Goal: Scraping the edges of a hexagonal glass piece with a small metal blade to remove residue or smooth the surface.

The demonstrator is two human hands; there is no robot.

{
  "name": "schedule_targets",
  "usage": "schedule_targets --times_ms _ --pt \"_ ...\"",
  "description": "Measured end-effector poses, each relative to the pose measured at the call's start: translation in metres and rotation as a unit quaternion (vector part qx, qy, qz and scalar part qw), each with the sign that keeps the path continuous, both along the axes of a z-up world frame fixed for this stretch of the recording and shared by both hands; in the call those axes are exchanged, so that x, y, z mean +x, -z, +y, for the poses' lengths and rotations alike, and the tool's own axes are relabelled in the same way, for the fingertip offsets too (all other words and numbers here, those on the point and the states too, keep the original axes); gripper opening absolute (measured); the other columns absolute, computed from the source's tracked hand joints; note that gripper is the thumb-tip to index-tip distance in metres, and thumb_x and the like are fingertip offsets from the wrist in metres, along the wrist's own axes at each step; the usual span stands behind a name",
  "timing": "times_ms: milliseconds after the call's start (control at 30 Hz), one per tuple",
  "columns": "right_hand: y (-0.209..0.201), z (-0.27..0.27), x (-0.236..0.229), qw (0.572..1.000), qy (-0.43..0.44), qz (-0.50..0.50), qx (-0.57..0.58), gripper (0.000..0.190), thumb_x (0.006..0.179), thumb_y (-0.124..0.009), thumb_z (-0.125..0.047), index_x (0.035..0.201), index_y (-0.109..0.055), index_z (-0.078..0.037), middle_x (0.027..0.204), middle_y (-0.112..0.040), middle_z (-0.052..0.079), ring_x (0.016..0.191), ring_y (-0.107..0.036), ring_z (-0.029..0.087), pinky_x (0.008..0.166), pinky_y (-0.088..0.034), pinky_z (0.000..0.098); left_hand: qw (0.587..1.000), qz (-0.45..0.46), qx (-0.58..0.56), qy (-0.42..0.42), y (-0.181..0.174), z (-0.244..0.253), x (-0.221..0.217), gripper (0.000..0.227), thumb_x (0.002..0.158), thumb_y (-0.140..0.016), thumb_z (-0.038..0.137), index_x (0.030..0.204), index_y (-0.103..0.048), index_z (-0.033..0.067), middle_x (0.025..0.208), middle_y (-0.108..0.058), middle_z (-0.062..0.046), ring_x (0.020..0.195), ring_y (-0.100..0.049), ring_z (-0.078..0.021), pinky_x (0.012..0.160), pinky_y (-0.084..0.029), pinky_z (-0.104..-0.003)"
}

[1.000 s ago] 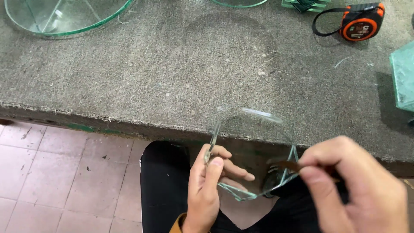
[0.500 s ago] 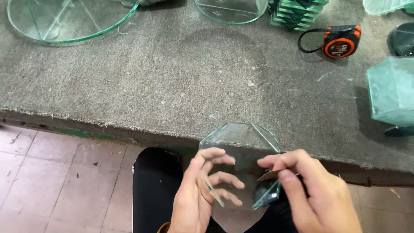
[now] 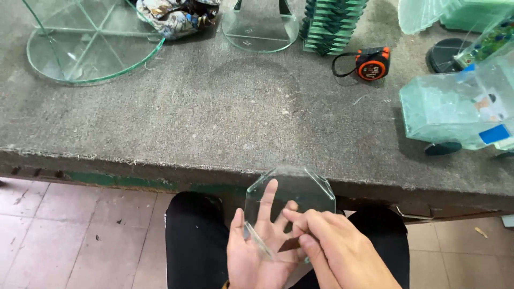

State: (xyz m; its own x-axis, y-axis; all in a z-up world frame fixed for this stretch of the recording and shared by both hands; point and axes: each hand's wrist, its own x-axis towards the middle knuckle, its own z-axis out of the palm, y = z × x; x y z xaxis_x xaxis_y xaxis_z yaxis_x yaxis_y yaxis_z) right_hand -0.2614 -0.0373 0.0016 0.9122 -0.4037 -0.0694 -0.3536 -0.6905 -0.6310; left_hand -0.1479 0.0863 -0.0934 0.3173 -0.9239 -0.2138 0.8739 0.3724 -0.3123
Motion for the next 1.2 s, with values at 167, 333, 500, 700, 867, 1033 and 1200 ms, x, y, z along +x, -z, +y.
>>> schedule_targets --times_ms 167,333,500,700,867,1033,1200 --pt "-0.020 0.001 -0.017 0.991 0.046 0.120 0.026 0.019 0.104 -0.058 -0.041 0.115 -0.074 -0.038 0.091 -0.080 -0.015 0.081 -0.077 0.010 0.079 -0.062 0.0272 0.993 0.070 -0.087 0.026 -0.015 -0.001 -0.016 0.062 0.092 -0.058 0.057 0.146 -0.054 0.0256 0.183 -0.031 -0.026 0.144 -0.035 -0.0572 0.093 -0.053 -0.072" --pt "-0.020 -0.009 -0.050 0.958 0.100 0.270 0.013 0.013 0.094 -0.066 -0.060 0.095 -0.074 -0.050 0.087 -0.085 -0.025 0.083 -0.080 -0.002 0.086 -0.063 0.0174 0.957 0.143 -0.249 0.044 -0.010 0.001 -0.044 0.074 0.095 -0.054 0.062 0.155 -0.044 0.0215 0.198 -0.002 -0.012 0.154 -0.028 -0.0563 0.108 -0.044 -0.080" --pt "-0.022 -0.031 -0.095 0.973 0.037 -0.204 0.096 0.037 0.102 -0.064 -0.045 0.089 -0.069 -0.011 0.081 -0.068 0.002 0.071 -0.062 0.013 0.070 -0.048 0.0254 0.947 0.121 -0.289 0.079 -0.016 -0.003 -0.057 0.125 0.071 -0.048 0.100 0.179 -0.015 0.0478 0.191 0.004 -0.015 0.155 -0.023 -0.0515 0.117 -0.039 -0.075" --pt "-0.029 0.012 -0.074 0.920 0.364 -0.140 0.040 0.008 0.097 -0.079 -0.009 0.093 -0.078 -0.002 0.075 -0.066 0.003 0.063 -0.052 0.012 0.059 -0.038 0.0242 0.939 -0.324 -0.095 0.062 -0.042 0.005 -0.060 0.121 0.084 -0.043 0.115 0.178 -0.005 0.0490 0.184 -0.015 -0.014 0.156 -0.027 -0.0441 0.108 -0.023 -0.088" --pt "-0.052 0.035 -0.040 0.940 0.320 -0.074 -0.089 0.005 0.085 -0.085 -0.017 0.081 -0.086 -0.018 0.059 -0.068 -0.007 0.053 -0.052 0.005 0.057 -0.045 0.0205 0.970 0.099 -0.224 0.010 -0.039 0.004 -0.065 0.126 0.074 -0.049 0.081 0.187 -0.008 0.0451 0.180 -0.012 -0.025 0.144 -0.031 -0.0551 0.108 -0.048 -0.075" --pt "-0.063 0.034 -0.021 0.957 0.273 -0.032 -0.091 0.001 0.081 -0.090 -0.024 0.081 -0.089 -0.023 0.054 -0.075 -0.012 0.044 -0.056 0.003 0.053 -0.049 0.0192 0.951 -0.296 -0.093 -0.016 -0.039 0.006 -0.070 0.133 0.091 -0.056 0.098 0.183 0.018 0.0367 0.192 -0.002 -0.016 0.167 -0.022 -0.0407 0.125 -0.035 -0.055" --pt "-0.056 0.025 -0.010 0.975 0.199 -0.037 -0.094 0.029 0.079 -0.085 -0.028 0.106 -0.090 -0.035 0.066 -0.079 -0.016 0.038 -0.063 0.002 0.050 -0.053 0.0188 0.983 0.008 -0.183 -0.008 -0.037 0.005 -0.080 0.127 0.072 -0.053 0.072 0.187 -0.002 0.0504 0.187 -0.015 -0.023 0.169 -0.018 -0.0529 0.127 -0.042 -0.060"
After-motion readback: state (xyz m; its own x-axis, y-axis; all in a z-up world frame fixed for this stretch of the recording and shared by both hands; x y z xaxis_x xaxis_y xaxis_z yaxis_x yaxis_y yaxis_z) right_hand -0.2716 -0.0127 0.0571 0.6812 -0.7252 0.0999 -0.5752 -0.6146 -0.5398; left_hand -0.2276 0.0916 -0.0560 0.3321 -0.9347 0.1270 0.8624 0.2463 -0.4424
